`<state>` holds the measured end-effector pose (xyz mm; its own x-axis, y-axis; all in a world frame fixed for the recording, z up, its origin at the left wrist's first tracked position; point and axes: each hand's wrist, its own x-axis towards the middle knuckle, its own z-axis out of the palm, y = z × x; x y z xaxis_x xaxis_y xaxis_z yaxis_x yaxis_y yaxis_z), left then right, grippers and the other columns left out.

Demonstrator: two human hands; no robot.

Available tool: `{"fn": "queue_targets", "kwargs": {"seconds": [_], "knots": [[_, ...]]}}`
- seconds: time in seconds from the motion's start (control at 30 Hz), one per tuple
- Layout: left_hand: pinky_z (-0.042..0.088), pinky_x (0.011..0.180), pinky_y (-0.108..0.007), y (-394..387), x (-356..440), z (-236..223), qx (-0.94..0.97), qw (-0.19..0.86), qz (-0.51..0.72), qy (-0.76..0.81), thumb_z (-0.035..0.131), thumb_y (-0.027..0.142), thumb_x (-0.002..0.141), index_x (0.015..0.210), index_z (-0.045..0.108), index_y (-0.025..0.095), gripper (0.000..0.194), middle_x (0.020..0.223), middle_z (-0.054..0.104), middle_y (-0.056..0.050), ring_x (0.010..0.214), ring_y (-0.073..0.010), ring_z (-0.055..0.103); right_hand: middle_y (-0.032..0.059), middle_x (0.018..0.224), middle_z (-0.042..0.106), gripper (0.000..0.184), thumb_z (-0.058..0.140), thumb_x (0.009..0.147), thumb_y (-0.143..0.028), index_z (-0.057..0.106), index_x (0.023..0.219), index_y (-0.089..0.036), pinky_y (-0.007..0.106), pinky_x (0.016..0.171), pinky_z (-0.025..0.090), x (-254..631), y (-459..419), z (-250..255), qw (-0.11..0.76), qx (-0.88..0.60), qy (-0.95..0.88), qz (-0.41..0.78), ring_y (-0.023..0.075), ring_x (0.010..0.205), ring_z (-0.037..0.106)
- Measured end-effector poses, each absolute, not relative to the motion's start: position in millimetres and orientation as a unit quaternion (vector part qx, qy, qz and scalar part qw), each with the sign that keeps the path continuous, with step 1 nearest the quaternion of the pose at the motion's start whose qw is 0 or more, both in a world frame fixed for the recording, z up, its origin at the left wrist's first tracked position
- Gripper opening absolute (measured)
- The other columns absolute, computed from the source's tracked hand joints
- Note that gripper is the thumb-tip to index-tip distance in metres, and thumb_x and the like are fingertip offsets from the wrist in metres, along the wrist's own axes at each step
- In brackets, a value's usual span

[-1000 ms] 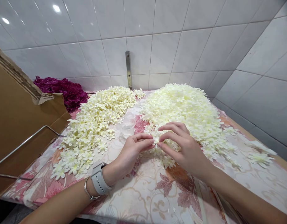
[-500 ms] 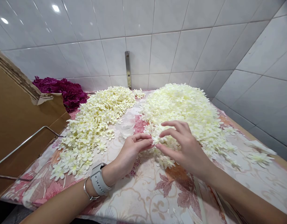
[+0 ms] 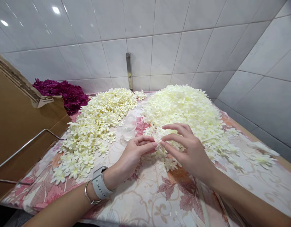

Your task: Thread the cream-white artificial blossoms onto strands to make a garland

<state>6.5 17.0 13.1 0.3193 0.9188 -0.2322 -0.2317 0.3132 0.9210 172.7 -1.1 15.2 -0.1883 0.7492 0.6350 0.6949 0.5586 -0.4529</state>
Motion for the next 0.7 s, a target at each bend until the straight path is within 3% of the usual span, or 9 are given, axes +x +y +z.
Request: {"fn": "queue_targets", "kwargs": {"seconds": [0.1, 0.2, 0.33, 0.47, 0.7], "knots": [[0.046, 0.068, -0.018, 16.7, 7.3, 12.9, 0.405, 0.688, 0.419, 0.433, 0.076, 0.017, 0.061, 0.072, 0.064, 0.014, 0.017, 0.071, 0.062, 0.002, 0.067, -0.0073, 0.057, 0.0073, 0.100, 0.061, 0.005, 0.057, 0.080, -0.019, 0.054, 0.083, -0.023, 0.044, 0.082, 0.043, 172.9, -0.5, 15.2, 0.468, -0.508, -0.722, 0.030, 0.0254, 0.101, 0.052], [0.046, 0.069, -0.019, 16.7, 6.9, 12.9, 0.405, 0.675, 0.432, 0.439, 0.076, 0.018, 0.061, 0.072, 0.063, 0.015, 0.017, 0.070, 0.061, 0.003, 0.067, -0.0075, 0.057, 0.0088, 0.102, 0.059, 0.019, 0.061, 0.078, -0.023, 0.052, 0.095, -0.022, 0.043, 0.082, 0.044, 170.5, -1.5, 14.6, 0.464, -0.500, -0.731, 0.030, 0.0261, 0.102, 0.051], [0.046, 0.073, -0.022, 16.5, 5.6, 12.8, 0.426, 0.682, 0.423, 0.418, 0.075, 0.021, 0.062, 0.075, 0.064, 0.015, 0.018, 0.074, 0.063, 0.002, 0.071, -0.0095, 0.059, 0.0079, 0.103, 0.059, 0.005, 0.057, 0.081, -0.019, 0.058, 0.082, -0.023, 0.044, 0.085, 0.042, 165.8, -3.7, 12.6, 0.410, -0.456, -0.789, 0.048, 0.0259, 0.104, 0.048], [0.046, 0.077, -0.025, 15.6, 5.3, 11.7, 0.428, 0.695, 0.407, 0.410, 0.076, 0.023, 0.062, 0.079, 0.065, 0.016, 0.021, 0.079, 0.064, 0.000, 0.074, -0.0113, 0.061, 0.0066, 0.100, 0.061, 0.012, 0.054, 0.083, -0.016, 0.060, 0.077, -0.024, 0.044, 0.085, 0.041, 166.8, -3.3, 12.5, 0.422, -0.463, -0.775, 0.080, 0.0251, 0.103, 0.048], [0.047, 0.074, -0.022, 15.0, 5.5, 13.7, 0.433, 0.681, 0.411, 0.424, 0.075, 0.022, 0.064, 0.079, 0.064, 0.016, 0.020, 0.078, 0.064, 0.001, 0.074, -0.0100, 0.061, 0.0060, 0.101, 0.062, 0.007, 0.055, 0.082, -0.021, 0.059, 0.076, -0.023, 0.043, 0.087, 0.041, 169.2, -2.2, 14.9, 0.431, -0.499, -0.736, 0.151, 0.0239, 0.105, 0.049]]}}
